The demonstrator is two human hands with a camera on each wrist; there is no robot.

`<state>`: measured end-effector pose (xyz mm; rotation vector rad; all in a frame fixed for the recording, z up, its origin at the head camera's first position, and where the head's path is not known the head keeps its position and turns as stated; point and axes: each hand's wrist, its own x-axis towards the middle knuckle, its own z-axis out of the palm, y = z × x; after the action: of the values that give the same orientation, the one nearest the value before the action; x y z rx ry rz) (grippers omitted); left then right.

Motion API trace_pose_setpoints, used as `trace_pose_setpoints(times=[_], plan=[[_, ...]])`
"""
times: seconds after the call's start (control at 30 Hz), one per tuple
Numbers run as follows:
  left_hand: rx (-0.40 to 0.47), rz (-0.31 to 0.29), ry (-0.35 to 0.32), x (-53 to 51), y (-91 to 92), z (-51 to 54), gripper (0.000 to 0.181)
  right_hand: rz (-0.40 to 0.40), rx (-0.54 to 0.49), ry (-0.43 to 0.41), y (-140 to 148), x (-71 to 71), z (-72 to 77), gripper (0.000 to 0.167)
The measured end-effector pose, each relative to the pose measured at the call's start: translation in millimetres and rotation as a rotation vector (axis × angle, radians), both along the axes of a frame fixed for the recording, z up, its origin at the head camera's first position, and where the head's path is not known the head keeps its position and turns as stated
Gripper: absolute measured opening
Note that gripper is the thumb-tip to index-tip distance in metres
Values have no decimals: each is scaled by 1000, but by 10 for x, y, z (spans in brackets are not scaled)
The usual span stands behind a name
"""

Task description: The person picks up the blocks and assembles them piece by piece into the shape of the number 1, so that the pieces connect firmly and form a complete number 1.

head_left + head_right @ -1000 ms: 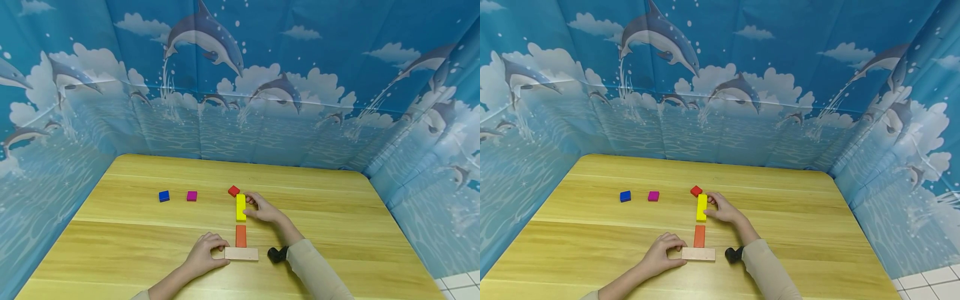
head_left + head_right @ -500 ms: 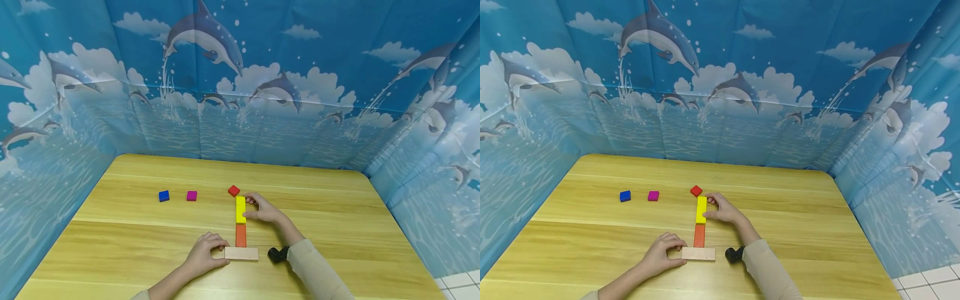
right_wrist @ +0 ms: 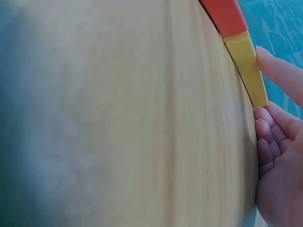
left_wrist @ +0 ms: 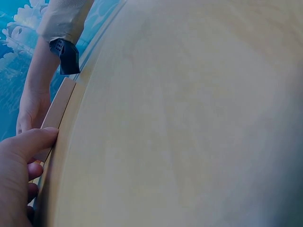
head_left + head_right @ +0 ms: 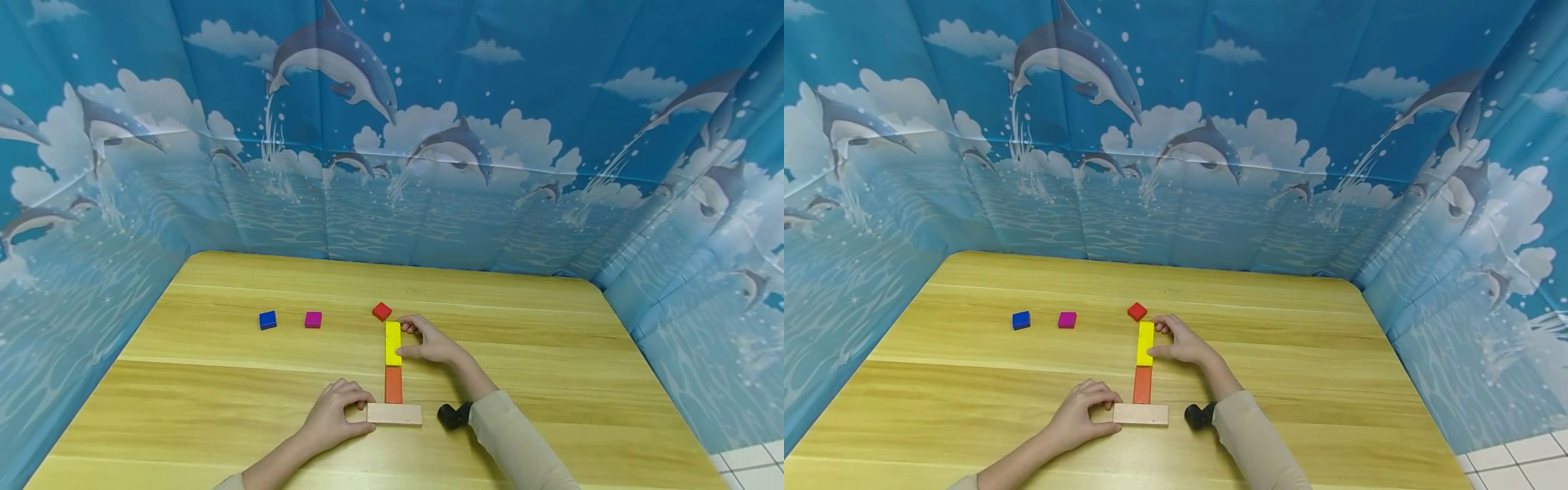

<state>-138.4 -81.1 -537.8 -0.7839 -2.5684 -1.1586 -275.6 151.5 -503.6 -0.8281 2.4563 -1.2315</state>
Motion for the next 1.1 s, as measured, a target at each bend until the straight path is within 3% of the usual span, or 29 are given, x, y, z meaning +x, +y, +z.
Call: trace_pose_setpoints(times=[1.1], plan=[[-2, 1, -24, 14, 0, 15, 27, 27, -22, -40, 18, -6, -1, 62]])
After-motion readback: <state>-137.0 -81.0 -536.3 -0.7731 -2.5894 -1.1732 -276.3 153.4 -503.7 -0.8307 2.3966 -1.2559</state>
